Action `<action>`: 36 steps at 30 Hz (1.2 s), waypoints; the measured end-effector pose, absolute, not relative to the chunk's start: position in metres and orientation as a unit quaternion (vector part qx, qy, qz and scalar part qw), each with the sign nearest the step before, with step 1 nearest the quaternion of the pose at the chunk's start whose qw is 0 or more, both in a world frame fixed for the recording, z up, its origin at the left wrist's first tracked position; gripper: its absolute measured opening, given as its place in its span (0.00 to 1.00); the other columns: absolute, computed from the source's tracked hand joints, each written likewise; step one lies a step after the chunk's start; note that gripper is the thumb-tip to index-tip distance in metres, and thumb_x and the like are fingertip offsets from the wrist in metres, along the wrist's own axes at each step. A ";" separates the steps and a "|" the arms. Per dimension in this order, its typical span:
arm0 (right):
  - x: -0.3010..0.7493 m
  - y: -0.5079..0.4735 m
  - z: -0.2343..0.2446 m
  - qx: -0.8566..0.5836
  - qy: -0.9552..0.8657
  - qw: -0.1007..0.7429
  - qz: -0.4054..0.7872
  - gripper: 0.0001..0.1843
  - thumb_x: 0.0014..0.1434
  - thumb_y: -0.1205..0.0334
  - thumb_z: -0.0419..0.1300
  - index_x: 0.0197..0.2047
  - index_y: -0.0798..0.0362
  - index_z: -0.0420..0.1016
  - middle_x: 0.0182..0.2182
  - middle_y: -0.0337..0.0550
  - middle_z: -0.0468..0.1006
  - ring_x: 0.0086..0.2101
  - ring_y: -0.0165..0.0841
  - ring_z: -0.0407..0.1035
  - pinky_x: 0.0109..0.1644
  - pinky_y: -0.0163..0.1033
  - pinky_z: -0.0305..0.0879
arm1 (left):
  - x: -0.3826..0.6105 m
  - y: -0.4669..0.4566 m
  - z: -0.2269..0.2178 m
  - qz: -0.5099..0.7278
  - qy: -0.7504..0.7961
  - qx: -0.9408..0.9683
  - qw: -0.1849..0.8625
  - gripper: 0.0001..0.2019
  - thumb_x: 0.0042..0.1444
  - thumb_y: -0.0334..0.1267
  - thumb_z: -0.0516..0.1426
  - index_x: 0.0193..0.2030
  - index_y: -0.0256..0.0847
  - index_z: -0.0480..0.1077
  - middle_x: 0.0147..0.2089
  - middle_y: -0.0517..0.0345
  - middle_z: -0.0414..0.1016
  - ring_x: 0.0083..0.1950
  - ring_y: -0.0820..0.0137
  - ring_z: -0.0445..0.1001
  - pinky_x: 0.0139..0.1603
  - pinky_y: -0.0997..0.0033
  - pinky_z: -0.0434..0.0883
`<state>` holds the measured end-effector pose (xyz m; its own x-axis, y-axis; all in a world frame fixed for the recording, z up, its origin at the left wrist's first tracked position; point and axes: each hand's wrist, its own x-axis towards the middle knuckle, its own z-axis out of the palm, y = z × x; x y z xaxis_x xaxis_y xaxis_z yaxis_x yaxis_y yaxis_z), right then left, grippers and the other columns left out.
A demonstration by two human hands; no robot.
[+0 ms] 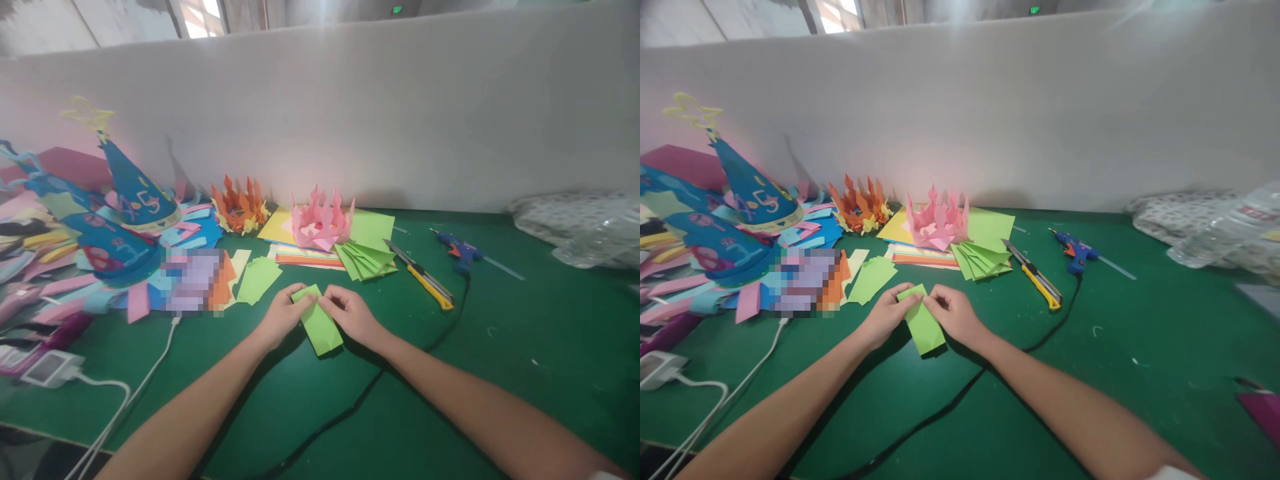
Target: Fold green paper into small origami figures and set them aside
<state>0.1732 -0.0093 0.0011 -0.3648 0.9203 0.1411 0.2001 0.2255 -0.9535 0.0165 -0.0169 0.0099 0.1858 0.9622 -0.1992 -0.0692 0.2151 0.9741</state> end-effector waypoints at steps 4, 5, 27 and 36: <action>0.171 -0.010 0.006 -0.408 -0.680 0.379 0.478 0.19 0.58 0.49 0.53 0.22 0.52 0.56 0.20 0.32 0.55 0.23 0.26 0.52 0.26 0.32 0.50 | 0.020 -0.020 0.012 0.449 0.480 0.456 0.600 0.14 0.46 0.45 0.60 0.25 0.39 0.60 0.19 0.70 0.60 0.19 0.81 0.59 0.21 0.81 0.57; 0.170 -0.010 0.008 -0.403 -0.677 0.379 0.485 0.20 0.58 0.48 0.53 0.22 0.52 0.56 0.20 0.32 0.55 0.22 0.26 0.52 0.26 0.32 0.51 | 0.021 -0.020 0.013 0.454 0.481 0.447 0.602 0.15 0.46 0.44 0.61 0.25 0.39 0.60 0.19 0.70 0.60 0.19 0.81 0.59 0.21 0.81 0.57; 0.183 -0.013 0.002 -0.265 -0.705 0.364 0.548 0.22 0.59 0.60 0.56 0.57 0.47 0.60 0.46 0.45 0.72 0.42 0.32 0.69 0.47 0.40 0.66 | 0.000 -0.007 0.018 0.426 0.466 0.391 0.670 0.19 0.42 0.46 0.65 0.35 0.36 0.67 0.29 0.59 0.73 0.27 0.74 0.72 0.31 0.74 0.69; 0.184 -0.011 0.001 -0.307 -0.761 0.336 0.462 0.11 0.57 0.62 0.57 0.40 0.48 0.80 0.34 0.43 0.79 0.34 0.34 0.72 0.40 0.38 0.67 | 0.005 -0.008 0.005 0.488 0.485 0.538 0.487 0.16 0.46 0.39 0.63 0.42 0.42 0.66 0.36 0.60 0.69 0.36 0.73 0.69 0.34 0.77 0.65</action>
